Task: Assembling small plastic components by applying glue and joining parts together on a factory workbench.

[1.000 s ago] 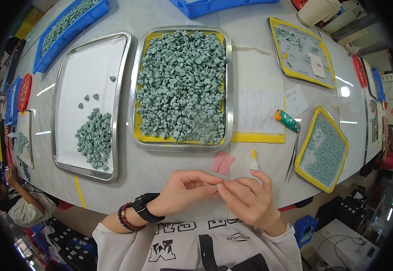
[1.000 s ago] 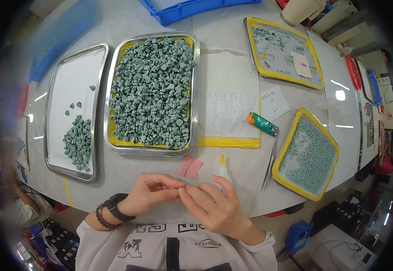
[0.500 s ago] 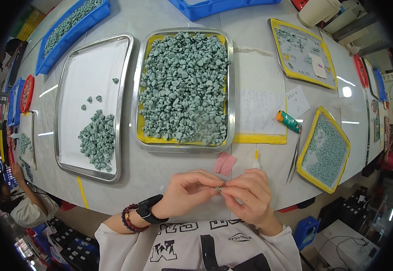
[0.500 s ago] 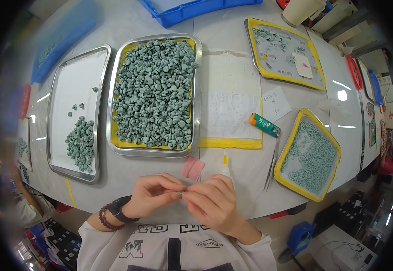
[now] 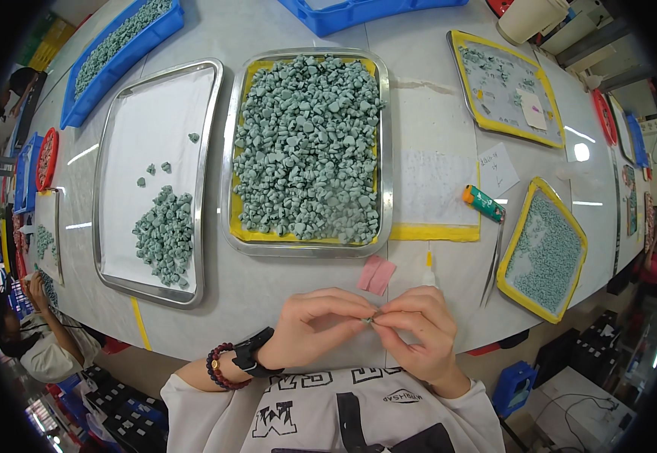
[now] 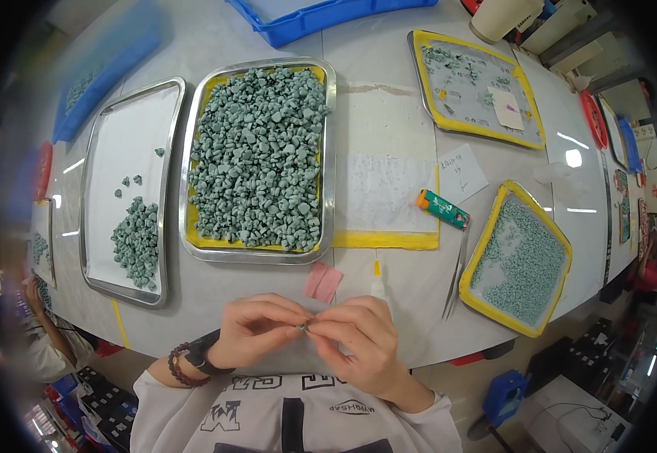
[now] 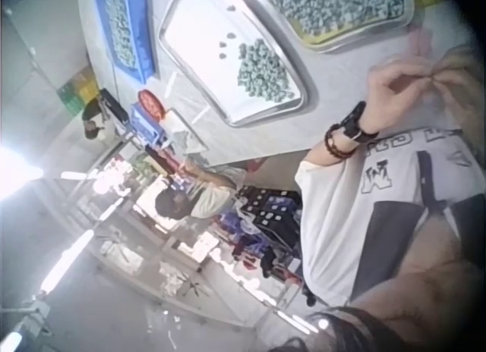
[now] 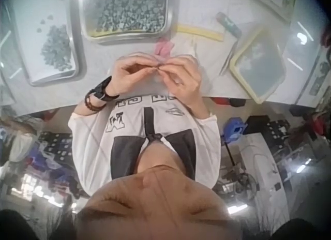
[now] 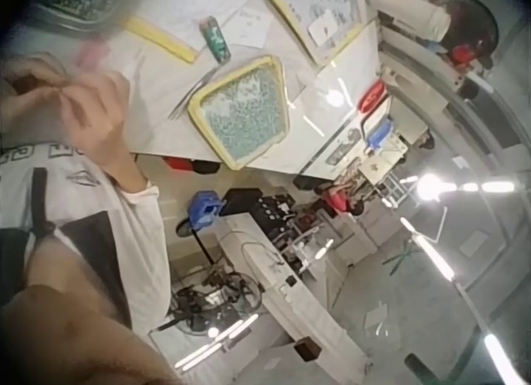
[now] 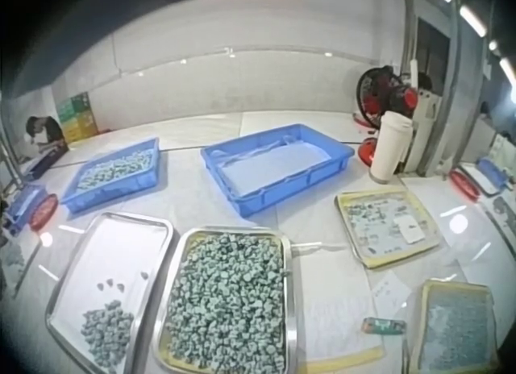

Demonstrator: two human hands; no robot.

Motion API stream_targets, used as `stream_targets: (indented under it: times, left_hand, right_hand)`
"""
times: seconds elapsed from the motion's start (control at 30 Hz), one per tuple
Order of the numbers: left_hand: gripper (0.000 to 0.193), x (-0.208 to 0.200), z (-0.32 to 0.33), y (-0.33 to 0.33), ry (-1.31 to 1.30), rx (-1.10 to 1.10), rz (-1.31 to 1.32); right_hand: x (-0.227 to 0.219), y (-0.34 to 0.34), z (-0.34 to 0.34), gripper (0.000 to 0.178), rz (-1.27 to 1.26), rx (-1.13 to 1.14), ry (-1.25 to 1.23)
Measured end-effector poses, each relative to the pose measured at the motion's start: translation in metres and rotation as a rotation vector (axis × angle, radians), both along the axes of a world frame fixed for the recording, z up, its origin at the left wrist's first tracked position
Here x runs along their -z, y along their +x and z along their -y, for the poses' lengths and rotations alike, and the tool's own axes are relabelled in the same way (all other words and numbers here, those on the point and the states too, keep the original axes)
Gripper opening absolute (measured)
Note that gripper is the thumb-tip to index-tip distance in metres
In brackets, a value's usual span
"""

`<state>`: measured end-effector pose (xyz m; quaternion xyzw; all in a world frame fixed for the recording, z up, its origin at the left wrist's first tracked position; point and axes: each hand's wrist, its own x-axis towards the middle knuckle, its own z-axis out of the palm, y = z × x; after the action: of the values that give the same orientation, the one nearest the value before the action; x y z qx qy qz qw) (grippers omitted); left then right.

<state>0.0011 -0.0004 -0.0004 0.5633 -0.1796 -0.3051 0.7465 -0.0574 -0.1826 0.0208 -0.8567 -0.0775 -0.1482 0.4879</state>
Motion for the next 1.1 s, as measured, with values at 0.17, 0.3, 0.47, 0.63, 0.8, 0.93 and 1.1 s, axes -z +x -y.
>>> stream_targets:
  times: [0.17,0.3,0.47,0.63,0.8,0.93,1.1]
  left_hand:
    - [0.026,-0.001,-0.002,0.0,0.068,0.001,0.119]
    - [0.028,0.0,-0.003,-0.002,0.085,0.016,0.144]
    - [0.028,-0.002,-0.003,0.001,0.05,0.017,0.099]
    - [0.026,-0.004,-0.001,0.003,0.018,0.01,0.068]
    - [0.025,-0.002,-0.002,0.003,-0.003,0.018,0.015]
    - [0.023,0.0,-0.002,0.002,-0.09,0.011,-0.109]
    - [0.022,-0.002,-0.003,0.005,-0.233,0.08,-0.46]
  right_hand:
    - [-0.002,-0.001,0.0,0.02,-0.032,-0.002,-0.015]
    - [0.0,-0.002,-0.001,0.02,-0.073,0.007,-0.018]
    - [-0.001,0.001,-0.001,0.02,-0.052,0.017,-0.004]
    - [-0.003,0.001,-0.002,0.019,-0.033,0.033,0.008]
    - [-0.001,0.001,-0.002,0.018,-0.04,0.028,0.005]
    - [0.0,0.001,-0.003,0.021,-0.016,0.018,-0.028]
    - [0.003,-0.013,0.023,0.031,0.001,0.045,0.023]
